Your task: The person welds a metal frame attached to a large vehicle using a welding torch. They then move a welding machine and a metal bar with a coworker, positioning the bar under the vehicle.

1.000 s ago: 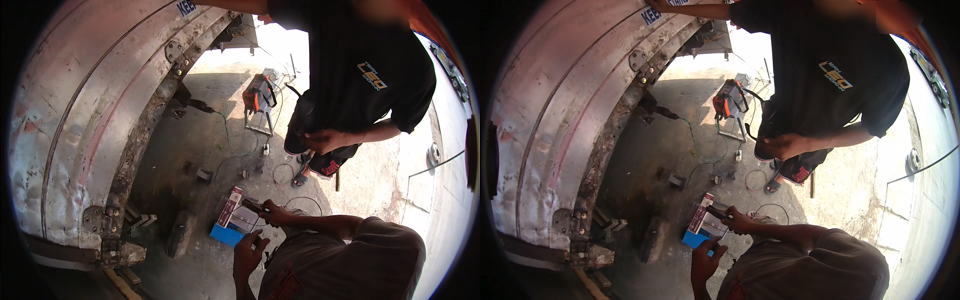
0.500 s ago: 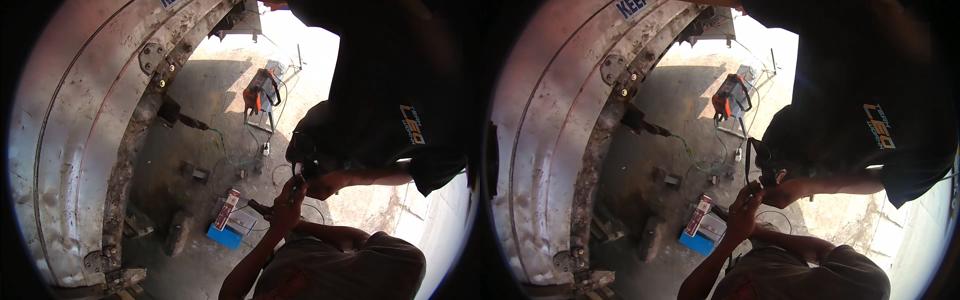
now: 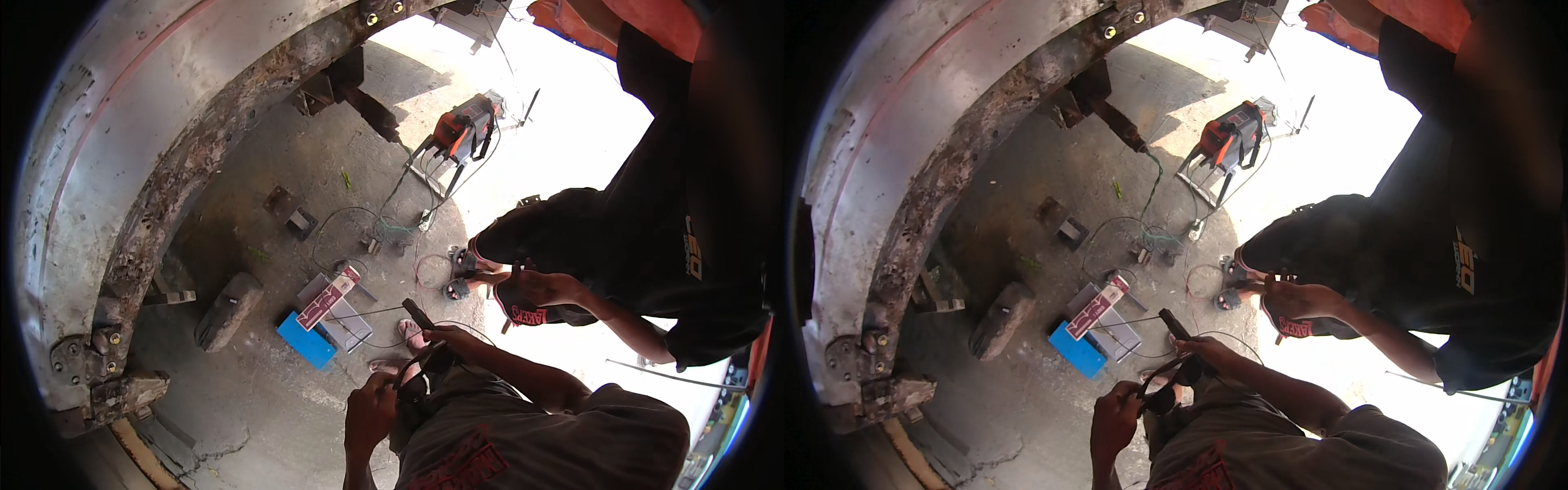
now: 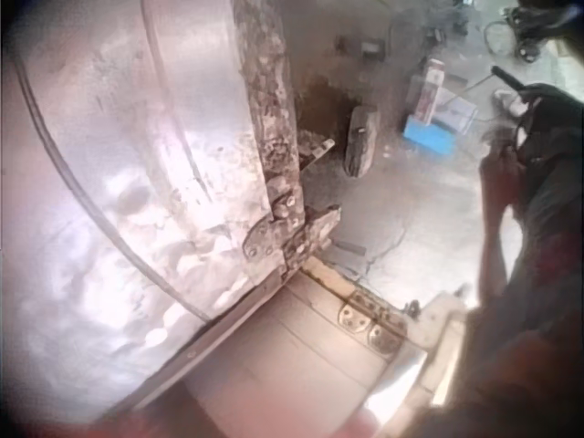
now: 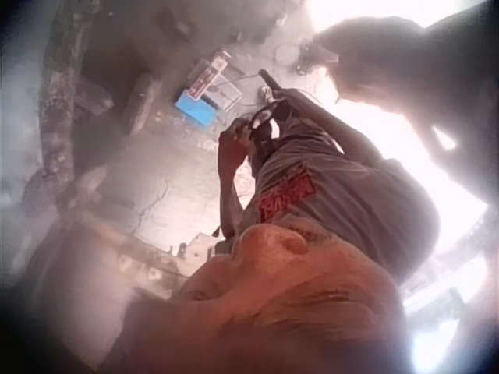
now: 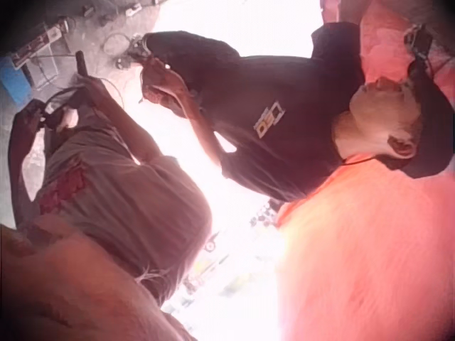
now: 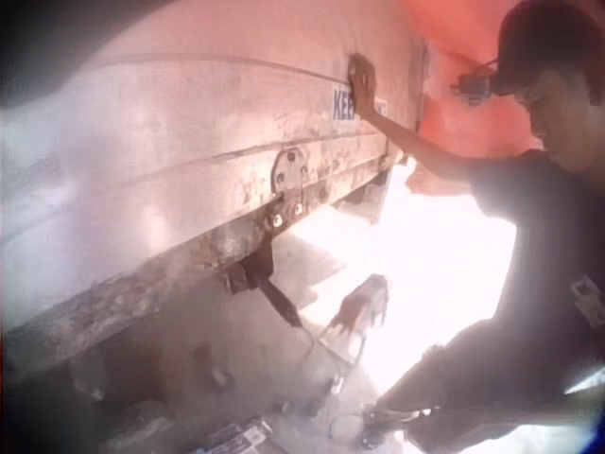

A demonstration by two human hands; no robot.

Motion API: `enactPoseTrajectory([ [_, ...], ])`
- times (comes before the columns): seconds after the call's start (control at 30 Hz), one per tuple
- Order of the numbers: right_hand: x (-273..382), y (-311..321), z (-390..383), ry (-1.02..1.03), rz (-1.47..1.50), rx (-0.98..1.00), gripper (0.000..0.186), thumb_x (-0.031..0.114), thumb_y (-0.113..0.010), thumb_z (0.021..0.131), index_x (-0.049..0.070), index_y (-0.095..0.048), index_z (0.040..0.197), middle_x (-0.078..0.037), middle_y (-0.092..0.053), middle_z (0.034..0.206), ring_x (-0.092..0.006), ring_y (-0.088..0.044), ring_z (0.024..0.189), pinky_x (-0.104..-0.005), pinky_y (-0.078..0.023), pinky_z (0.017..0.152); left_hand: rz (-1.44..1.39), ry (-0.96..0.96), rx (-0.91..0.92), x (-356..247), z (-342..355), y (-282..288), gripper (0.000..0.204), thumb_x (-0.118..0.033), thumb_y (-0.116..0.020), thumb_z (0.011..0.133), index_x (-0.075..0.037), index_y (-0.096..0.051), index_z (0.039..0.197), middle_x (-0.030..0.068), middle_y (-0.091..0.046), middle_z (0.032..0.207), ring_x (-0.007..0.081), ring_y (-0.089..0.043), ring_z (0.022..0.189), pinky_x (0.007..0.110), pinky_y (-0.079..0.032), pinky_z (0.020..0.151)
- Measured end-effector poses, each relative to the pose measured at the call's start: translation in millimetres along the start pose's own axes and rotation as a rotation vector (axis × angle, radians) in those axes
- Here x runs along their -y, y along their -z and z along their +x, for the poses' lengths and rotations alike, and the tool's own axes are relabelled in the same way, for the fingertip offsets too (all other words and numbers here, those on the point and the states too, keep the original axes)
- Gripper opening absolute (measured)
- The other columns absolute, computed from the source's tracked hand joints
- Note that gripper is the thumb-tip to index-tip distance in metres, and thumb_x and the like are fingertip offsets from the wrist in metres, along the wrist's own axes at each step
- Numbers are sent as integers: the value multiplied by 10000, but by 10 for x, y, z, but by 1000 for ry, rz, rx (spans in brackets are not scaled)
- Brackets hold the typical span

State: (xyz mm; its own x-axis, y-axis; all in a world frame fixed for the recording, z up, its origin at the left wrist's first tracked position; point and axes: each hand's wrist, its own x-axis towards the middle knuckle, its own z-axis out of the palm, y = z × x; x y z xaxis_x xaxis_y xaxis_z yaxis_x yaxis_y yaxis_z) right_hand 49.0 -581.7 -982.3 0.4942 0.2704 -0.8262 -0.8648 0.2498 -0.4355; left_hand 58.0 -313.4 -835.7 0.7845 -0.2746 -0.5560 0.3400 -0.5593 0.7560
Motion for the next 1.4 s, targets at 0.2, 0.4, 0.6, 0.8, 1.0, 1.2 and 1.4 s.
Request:
enactPoseTrajectory([
  [0.2,-38,-384,-41,66,-260,175,541,353,-793,925,57,-568,1317,-55,-720,1153,-121,-641,828,-286,-519,697,-55,326,182,1445,-417,-127,417,-367,-548,971,11,-715,1026,298,-718,979,520,-675,995,590,-536,839],
  [0.4,-207,-1062,-208,256,-1027,449,745,268,-865,853,-11,-496,1437,-151,-724,1196,-222,-689,1043,-393,-537,902,-138,244,110,2025,-581,-271,374,-296,-556,973,25,-736,1037,188,-767,860,271,-779,765,373,-602,657],
  [0.6,-483,-1460,-289,578,-1204,284,575,191,-793,926,-26,-523,1385,-199,-724,1094,-270,-717,995,-431,-536,831,-249,79,-57,2094,-924,-315,435,-392,-592,1032,18,-731,988,153,-756,816,225,-757,740,363,-571,647],
  [0.8,-481,-1624,-128,570,-1197,121,365,304,-794,922,13,-581,980,-148,-616,891,-301,-638,875,-444,-474,772,-325,161,-162,2134,-1155,-334,454,-392,-589,1081,0,-683,872,105,-663,680,163,-653,602,375,-497,561],
  [1.0,-226,-1858,198,198,-1159,190,356,282,-821,883,21,-592,958,-93,-631,743,-194,-656,685,-357,-471,613,-247,64,-343,2242,-1227,-532,191,-209,-678,1004,-42,-679,911,128,-699,938,325,-685,813,418,-525,689],
  [1.2,-311,-1874,681,244,-766,270,268,157,-782,875,11,-610,1019,-11,-562,638,-120,-520,475,-309,-392,451,-461,216,-924,1810,-1193,-492,150,-143,-598,1062,-11,-667,1083,96,-694,995,228,-690,921,403,-580,805],
  [1.4,166,-2222,490,96,-519,459,303,115,-818,839,24,-608,1038,-72,-673,824,-99,-578,577,-263,-428,481,-675,198,-1009,1485,-1467,-401,95,-87,-575,1078,-41,-568,1161,73,-695,1019,178,-667,911,324,-550,809],
])
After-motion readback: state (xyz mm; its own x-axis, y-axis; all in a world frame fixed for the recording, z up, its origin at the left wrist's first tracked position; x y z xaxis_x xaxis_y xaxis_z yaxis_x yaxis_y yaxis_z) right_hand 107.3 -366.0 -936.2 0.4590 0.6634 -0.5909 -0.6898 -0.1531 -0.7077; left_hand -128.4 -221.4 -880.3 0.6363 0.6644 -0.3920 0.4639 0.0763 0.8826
